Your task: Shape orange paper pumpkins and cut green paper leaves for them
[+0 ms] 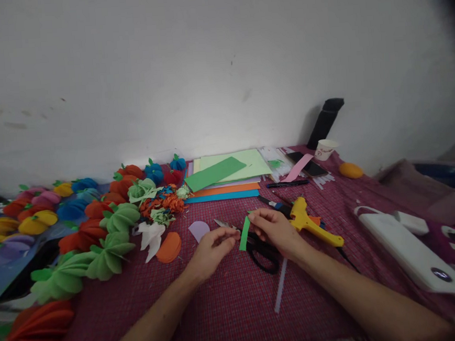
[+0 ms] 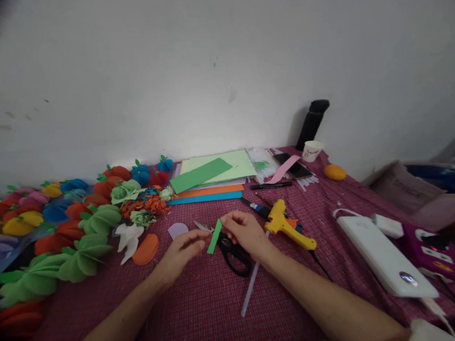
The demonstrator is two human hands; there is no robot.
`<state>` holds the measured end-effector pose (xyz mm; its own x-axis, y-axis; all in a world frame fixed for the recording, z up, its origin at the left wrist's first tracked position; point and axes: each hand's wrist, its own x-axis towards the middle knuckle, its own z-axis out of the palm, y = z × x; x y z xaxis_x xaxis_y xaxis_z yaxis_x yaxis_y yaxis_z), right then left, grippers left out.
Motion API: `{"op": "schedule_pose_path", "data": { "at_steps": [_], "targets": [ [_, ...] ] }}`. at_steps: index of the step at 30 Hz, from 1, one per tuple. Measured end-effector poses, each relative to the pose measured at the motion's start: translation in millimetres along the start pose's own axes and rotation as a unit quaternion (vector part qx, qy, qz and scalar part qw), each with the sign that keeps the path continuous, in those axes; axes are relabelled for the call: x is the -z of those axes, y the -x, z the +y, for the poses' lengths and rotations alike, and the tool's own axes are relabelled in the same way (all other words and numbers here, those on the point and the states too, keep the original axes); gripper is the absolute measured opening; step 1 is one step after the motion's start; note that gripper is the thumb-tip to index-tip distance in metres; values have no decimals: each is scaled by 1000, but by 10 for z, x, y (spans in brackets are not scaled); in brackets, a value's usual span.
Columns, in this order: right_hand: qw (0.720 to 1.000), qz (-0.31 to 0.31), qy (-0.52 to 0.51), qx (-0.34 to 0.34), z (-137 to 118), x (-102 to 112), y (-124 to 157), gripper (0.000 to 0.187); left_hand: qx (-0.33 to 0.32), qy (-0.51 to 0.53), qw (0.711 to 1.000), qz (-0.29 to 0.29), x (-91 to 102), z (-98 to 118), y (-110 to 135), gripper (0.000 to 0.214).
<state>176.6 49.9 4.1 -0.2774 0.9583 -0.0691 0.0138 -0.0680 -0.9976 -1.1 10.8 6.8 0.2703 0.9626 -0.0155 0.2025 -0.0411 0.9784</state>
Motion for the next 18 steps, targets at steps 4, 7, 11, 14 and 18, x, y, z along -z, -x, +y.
{"op": "schedule_pose_path", "data": {
  "at_steps": [4,7,11,14,18],
  "targets": [
    [992,-46,99,67,35,-55,61,24,-33,6,999,13,7,-13,-7,26],
    [978,-51,157,128,65,-93,106,22,-47,26,999,-10,-24,-75,-27,27],
    [967,-31,192,166,67,-106,130,20,-53,46,997,18,-29,-130,-53,23],
    [968,-27,192,158,57,-102,129,21,-57,31,997,40,3,-115,-55,20],
    [974,-27,178,134,72,-96,118,23,-65,8,997,50,29,-60,-21,17]
  ]
}}
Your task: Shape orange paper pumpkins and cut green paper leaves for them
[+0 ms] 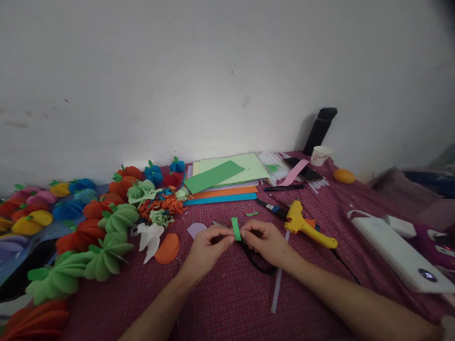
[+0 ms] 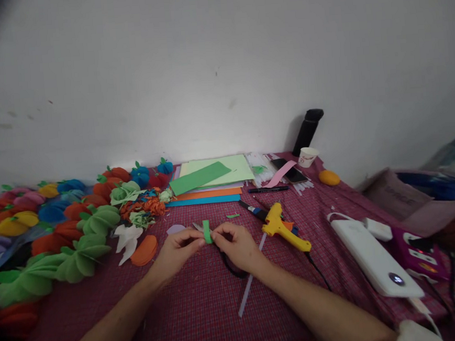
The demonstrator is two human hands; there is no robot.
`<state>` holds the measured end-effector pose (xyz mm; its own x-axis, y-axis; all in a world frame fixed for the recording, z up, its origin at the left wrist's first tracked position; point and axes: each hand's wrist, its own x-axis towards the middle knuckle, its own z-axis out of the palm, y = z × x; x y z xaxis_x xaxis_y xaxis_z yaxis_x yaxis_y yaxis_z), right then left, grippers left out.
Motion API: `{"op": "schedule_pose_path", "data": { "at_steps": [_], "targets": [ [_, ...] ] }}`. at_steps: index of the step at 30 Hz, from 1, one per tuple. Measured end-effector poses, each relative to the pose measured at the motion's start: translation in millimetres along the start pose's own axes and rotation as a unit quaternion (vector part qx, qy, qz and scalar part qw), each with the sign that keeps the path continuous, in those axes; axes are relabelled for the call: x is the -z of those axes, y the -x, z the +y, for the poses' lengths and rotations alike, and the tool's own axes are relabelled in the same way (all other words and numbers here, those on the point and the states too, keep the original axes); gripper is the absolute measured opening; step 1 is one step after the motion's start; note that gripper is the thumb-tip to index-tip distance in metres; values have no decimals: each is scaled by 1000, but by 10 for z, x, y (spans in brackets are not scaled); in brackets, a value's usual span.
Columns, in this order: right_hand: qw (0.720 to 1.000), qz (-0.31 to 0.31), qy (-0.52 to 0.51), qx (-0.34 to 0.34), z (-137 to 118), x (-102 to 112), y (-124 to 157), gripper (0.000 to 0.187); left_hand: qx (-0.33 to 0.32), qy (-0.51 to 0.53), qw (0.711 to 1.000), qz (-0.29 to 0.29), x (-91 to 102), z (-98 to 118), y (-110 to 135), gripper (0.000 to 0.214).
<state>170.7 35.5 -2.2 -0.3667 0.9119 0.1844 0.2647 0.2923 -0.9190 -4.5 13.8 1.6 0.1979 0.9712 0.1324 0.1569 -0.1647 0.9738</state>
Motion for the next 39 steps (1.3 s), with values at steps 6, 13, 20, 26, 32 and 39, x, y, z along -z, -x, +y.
{"op": "schedule_pose_path", "data": {
  "at_steps": [6,13,20,26,32,39],
  "targets": [
    [1000,4,-23,-14,8,-11,2,23,67,61,992,-88,-10,83,62,32],
    [999,21,-21,-15,-25,-3,13,24,54,10,995,-88,-13,84,58,39],
    [998,32,-39,-22,6,35,-20,25,44,1,997,-70,-42,50,28,19],
    [997,38,-52,-33,5,50,-39,25,34,-27,996,-73,-35,63,33,17],
    [996,34,-73,-44,36,59,-57,25,27,-34,997,-69,-31,59,34,18],
    [994,-7,-69,-84,-4,16,-55,19,9,-44,997,56,64,-23,-47,16]
  ]
}}
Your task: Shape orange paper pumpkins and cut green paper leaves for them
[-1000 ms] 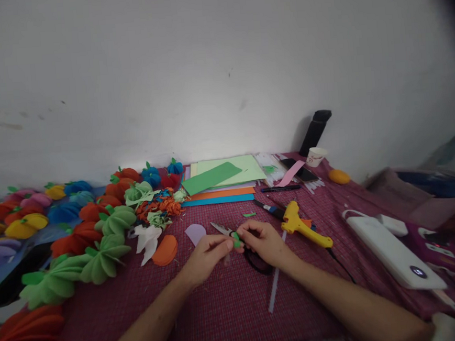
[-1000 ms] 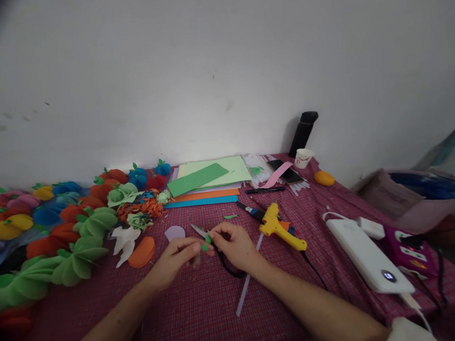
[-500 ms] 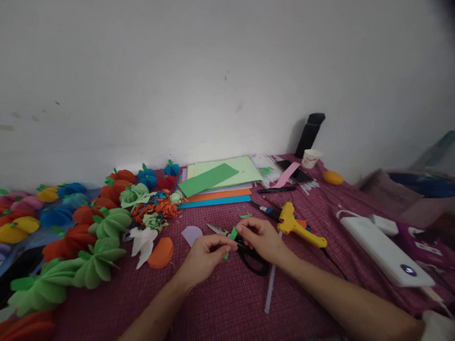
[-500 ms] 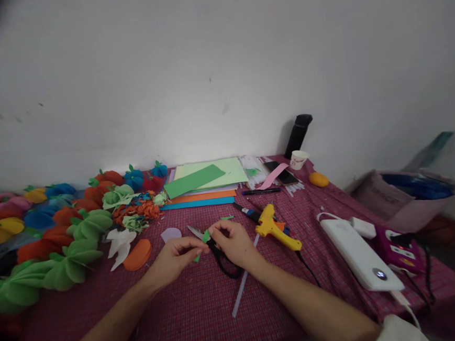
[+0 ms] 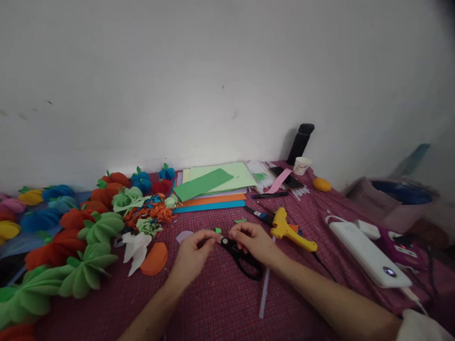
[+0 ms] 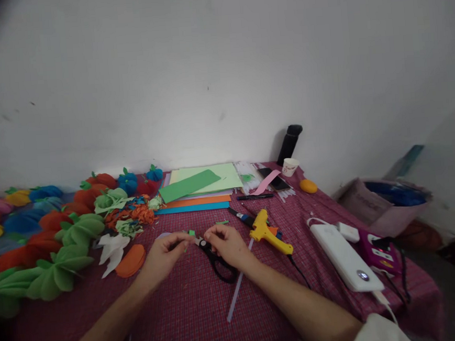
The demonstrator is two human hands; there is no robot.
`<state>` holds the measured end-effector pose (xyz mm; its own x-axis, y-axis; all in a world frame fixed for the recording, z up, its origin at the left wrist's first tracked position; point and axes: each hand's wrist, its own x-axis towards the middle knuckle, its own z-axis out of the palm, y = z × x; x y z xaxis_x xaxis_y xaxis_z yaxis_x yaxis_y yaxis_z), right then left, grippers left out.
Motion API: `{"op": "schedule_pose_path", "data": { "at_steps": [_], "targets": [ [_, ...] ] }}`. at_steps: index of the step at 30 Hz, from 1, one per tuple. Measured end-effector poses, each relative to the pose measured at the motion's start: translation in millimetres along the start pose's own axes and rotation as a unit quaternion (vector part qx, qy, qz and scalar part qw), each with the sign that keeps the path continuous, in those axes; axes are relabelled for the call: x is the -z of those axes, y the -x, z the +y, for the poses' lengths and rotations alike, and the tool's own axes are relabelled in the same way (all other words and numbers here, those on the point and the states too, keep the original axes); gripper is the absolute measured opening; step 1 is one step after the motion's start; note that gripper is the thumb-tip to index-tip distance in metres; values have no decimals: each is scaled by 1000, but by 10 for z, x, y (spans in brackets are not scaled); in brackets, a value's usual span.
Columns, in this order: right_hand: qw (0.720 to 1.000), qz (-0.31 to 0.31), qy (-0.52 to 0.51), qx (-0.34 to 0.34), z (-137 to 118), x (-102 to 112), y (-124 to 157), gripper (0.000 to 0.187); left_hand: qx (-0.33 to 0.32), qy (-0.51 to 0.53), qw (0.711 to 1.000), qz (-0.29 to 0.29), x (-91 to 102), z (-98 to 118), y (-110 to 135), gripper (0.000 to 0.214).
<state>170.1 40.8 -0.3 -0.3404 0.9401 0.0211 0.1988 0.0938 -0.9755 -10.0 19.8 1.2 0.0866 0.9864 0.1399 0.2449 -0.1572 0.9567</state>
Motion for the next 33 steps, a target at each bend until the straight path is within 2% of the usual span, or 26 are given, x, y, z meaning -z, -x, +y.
{"op": "schedule_pose_path", "data": {
  "at_steps": [3,5,7,10,13,14,18,26,30,33],
  "targets": [
    [991,-35,105,79,-167,-26,121,13,-7,-26,997,78,56,-74,-54,18],
    [962,-64,227,141,-340,-7,160,13,-18,-46,994,93,70,-105,-63,19],
    [924,-100,323,179,-521,40,86,15,-25,-74,994,82,55,-104,-43,21],
    [872,-132,433,187,-710,105,-280,18,-25,-133,989,58,6,-53,20,23],
    [803,-100,564,165,-743,77,-799,23,-32,-173,983,53,-21,11,68,24],
    [792,-93,581,162,-725,41,-961,25,-34,-180,981,58,-20,28,75,25],
    [767,-75,616,163,-583,-205,-1407,27,-28,-192,977,86,1,67,83,26],
    [743,-69,645,167,-317,-719,-1747,27,-31,-182,977,107,-5,102,98,24],
    [752,-35,641,150,-253,-754,-1922,28,-36,-170,979,109,0,113,101,24],
    [768,20,625,141,-301,-598,-2027,29,-42,-167,980,102,-15,113,115,24]
  ]
}}
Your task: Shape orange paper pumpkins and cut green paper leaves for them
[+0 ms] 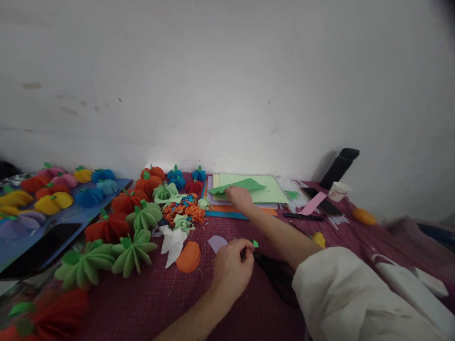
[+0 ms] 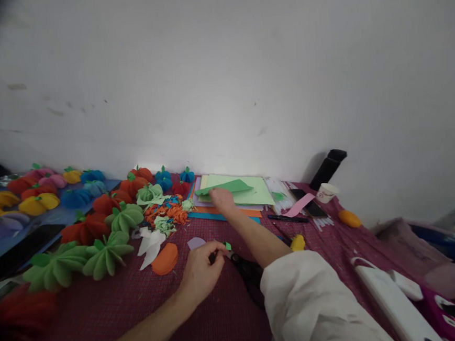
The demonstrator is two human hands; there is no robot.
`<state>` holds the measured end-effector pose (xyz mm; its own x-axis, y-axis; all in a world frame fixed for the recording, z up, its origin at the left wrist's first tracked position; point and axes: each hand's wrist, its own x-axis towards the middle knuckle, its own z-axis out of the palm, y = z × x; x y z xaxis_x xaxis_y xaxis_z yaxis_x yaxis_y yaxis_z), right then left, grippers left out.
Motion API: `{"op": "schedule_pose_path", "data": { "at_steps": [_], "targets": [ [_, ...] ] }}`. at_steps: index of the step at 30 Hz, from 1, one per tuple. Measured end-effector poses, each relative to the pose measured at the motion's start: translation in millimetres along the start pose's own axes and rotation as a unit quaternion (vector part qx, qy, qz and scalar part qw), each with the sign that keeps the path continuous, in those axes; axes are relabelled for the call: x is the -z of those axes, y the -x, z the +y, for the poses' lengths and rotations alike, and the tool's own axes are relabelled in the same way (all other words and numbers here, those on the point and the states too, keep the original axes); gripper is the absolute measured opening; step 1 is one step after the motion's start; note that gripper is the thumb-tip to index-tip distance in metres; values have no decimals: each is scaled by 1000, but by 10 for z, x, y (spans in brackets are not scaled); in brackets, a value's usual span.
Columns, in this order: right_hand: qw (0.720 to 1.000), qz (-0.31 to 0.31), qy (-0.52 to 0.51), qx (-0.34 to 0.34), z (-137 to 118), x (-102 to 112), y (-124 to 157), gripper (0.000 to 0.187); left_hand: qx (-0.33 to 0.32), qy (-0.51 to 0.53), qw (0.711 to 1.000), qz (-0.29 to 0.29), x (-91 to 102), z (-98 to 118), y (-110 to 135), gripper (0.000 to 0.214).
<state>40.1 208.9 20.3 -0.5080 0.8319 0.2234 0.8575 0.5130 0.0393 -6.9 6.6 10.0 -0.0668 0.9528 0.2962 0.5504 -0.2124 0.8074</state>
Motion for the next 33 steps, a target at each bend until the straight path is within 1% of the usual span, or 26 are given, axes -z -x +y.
{"op": "schedule_pose_path", "data": {
  "at_steps": [3,6,8,10,13,16,18,20,22,24,25,27,29,31,33],
  "targets": [
    [997,60,-28,-43,270,182,-24,31,-10,4,1000,-1,-12,1,15,24],
    [988,118,-66,-75,558,414,53,32,-19,6,1000,16,8,-17,-2,23],
    [981,147,-96,-88,713,551,171,34,-14,10,999,45,51,-46,-42,23],
    [972,173,-128,-93,819,658,341,37,0,24,996,91,117,-93,-101,22],
    [959,206,-171,-94,888,766,659,40,11,60,985,161,239,-182,-209,20],
    [943,236,-223,-79,869,859,996,39,28,92,971,219,346,-264,-301,19],
    [910,271,-312,-44,818,931,1207,35,22,108,964,240,390,-302,-339,20],
    [878,280,-388,-17,734,1005,1406,32,22,116,961,249,414,-328,-359,21],
    [858,276,-434,-1,615,1050,1601,28,28,114,959,259,433,-350,-373,21],
    [853,263,-450,11,461,1032,1799,22,30,117,953,278,460,-371,-391,21],
    [853,250,-457,30,373,993,1899,19,27,126,948,291,478,-381,-402,21],
    [861,187,-466,79,189,859,2092,20,20,149,938,312,515,-396,-425,21],
    [867,133,-462,130,11,684,2261,23,18,162,933,320,538,-401,-440,21],
    [871,89,-455,164,-139,515,2387,26,25,161,936,313,534,-399,-443,21],
    [872,61,-452,181,-247,389,2461,24,35,151,942,297,503,-397,-435,22]
  ]
}}
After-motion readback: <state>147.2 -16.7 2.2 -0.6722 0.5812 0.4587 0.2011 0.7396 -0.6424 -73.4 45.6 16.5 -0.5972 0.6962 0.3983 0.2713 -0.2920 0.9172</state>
